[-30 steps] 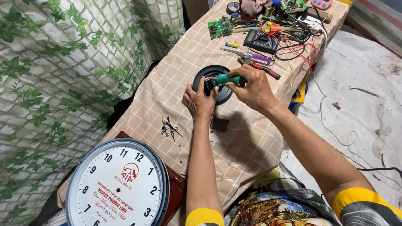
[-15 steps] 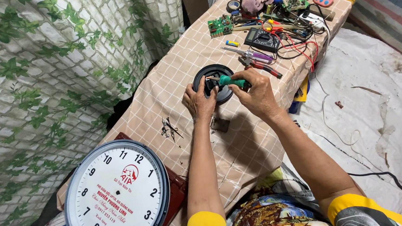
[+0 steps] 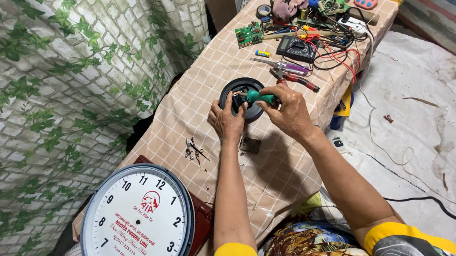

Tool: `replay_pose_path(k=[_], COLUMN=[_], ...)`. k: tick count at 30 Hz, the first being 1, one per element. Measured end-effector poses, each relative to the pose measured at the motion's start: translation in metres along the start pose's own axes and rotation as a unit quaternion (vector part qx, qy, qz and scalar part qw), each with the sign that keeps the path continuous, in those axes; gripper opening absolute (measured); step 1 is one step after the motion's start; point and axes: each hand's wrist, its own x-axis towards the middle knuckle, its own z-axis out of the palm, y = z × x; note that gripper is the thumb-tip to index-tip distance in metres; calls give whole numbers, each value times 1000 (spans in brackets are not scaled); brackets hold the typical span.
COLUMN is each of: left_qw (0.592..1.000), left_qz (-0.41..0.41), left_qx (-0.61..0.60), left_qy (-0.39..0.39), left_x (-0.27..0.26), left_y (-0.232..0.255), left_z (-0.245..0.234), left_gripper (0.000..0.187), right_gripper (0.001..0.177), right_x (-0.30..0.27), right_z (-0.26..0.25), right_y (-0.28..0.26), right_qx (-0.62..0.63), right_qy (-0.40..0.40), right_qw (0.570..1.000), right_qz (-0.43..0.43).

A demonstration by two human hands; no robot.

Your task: The person works on a small black electronic component, using pliers to strip wires and a multimeter to test connections. They then use a soldering iron to solder wires onto the component. The workspace is cluttered with various tools and electronic parts.

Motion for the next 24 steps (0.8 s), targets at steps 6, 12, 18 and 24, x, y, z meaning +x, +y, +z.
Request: replay_pose_path(k=[6,12,18,24], left_qw=[1000,1000,998,996], left_qz=[-2,-16,-34,-57], left_qx=[16,-3,19,23], left_qy=[2,-15,-41,-67], left_x=[0,4,4,5], left_y=[0,-4,-3,8], left_z=[1,7,5,-5], left_gripper=[67,72,77,68], right_gripper=[21,18,16,17], right_x=[14,41,70,85], right_z=[-1,-4,3,12], right_y=[1,-5,-7,2], right_qx=[-79,-124,-150,-144], right_qy=[-14,-59,-101,-124], right_qw=[996,990,983,980], right_qz=[-36,-38,-18,-54])
